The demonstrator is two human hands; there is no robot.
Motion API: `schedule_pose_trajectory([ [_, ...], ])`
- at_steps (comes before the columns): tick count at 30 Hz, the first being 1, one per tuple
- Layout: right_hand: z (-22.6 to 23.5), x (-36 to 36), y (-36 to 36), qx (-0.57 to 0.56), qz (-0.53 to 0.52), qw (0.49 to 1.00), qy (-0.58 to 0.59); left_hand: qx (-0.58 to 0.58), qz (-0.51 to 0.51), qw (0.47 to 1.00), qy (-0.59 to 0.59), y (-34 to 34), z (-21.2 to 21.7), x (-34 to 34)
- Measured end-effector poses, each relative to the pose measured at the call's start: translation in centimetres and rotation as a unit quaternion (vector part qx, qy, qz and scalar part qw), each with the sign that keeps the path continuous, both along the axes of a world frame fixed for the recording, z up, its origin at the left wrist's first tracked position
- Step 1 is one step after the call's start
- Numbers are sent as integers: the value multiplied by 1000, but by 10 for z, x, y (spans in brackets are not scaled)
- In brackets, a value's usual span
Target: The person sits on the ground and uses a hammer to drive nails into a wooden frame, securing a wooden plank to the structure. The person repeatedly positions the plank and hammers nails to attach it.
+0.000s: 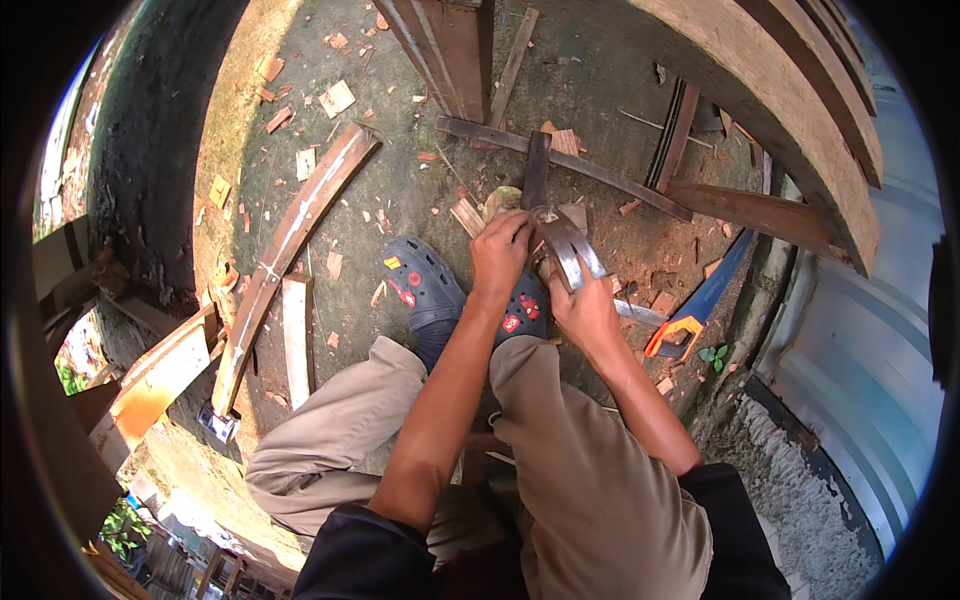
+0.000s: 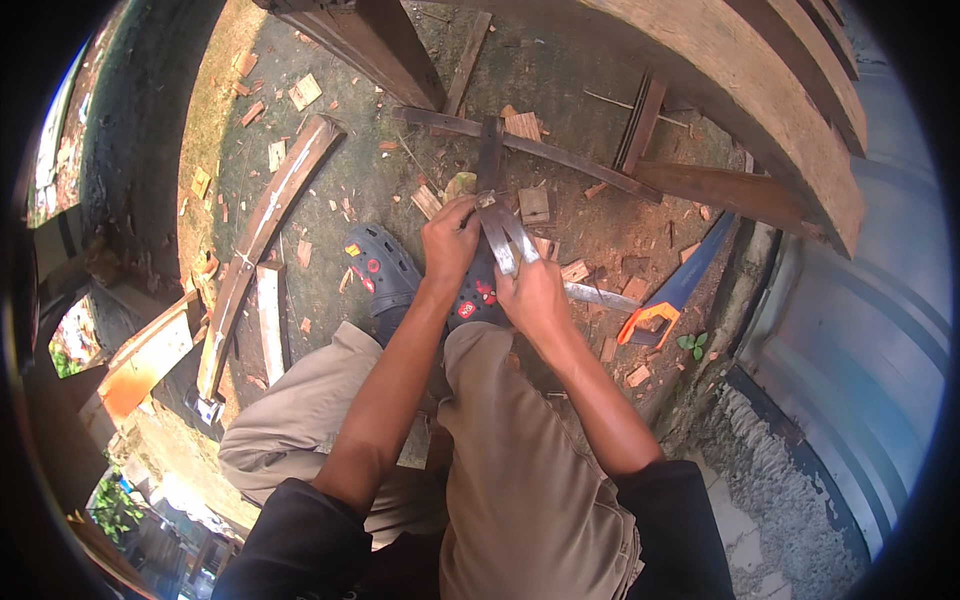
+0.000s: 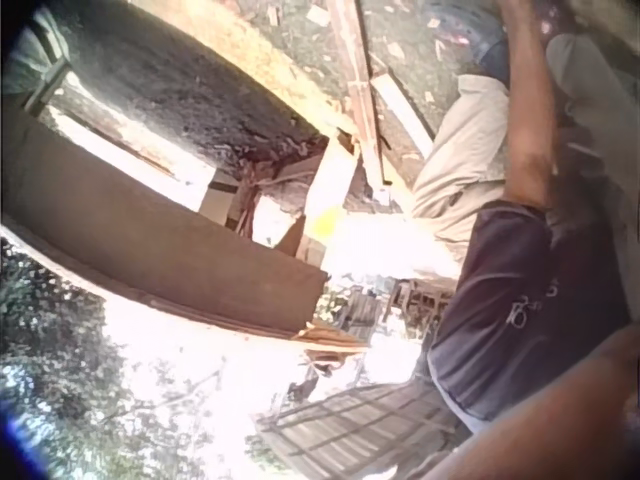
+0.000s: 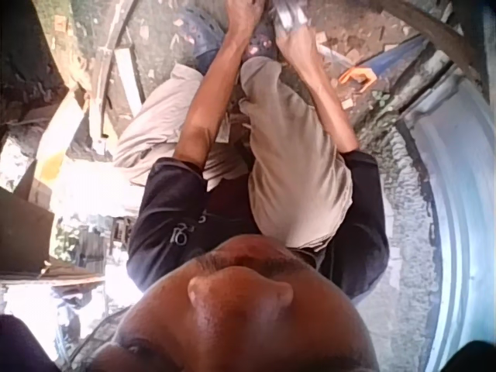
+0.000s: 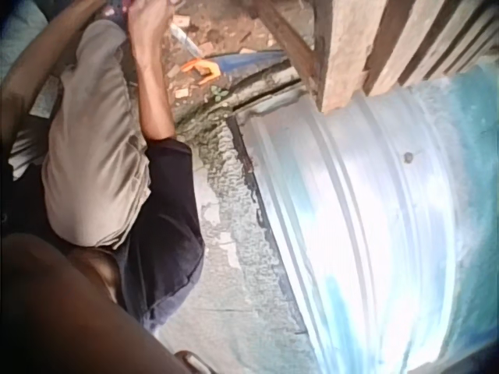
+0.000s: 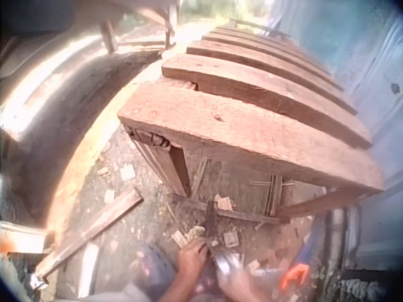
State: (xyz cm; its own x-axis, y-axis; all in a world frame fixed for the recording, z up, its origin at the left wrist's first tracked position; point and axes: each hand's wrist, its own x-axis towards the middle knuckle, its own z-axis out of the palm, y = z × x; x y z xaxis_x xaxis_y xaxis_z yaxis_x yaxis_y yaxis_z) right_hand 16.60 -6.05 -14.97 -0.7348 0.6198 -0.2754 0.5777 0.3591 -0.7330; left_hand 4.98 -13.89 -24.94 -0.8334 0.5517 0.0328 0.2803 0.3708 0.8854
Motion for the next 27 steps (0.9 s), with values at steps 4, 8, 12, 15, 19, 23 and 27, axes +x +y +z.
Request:
schedule_pose_trajectory([
  [4, 20, -12, 4, 7, -22, 999, 45, 0, 6, 1000, 11, -1, -3, -3],
  [8, -14, 14, -2, 41, 19, 995, 85, -7, 5, 1000, -3, 0, 2, 2],
  [12, 0, 3, 0, 29, -16, 999, -7, -5, -4, 1000, -7, -5, -2, 4],
  [15, 8, 2, 2, 26, 4, 994, 102, 3, 4, 1000, 3, 0, -6, -3],
  [19, -10, 2, -2, 42, 12, 997, -62, 0, 1, 1000, 16, -1, -5, 0],
  [23, 3, 2, 6, 81, 27, 991, 101, 3, 4, 1000, 5, -3, -8, 1],
  [27, -14, 8, 3, 64, 47, 991, 104, -3, 0, 1000, 4, -1, -4, 3],
])
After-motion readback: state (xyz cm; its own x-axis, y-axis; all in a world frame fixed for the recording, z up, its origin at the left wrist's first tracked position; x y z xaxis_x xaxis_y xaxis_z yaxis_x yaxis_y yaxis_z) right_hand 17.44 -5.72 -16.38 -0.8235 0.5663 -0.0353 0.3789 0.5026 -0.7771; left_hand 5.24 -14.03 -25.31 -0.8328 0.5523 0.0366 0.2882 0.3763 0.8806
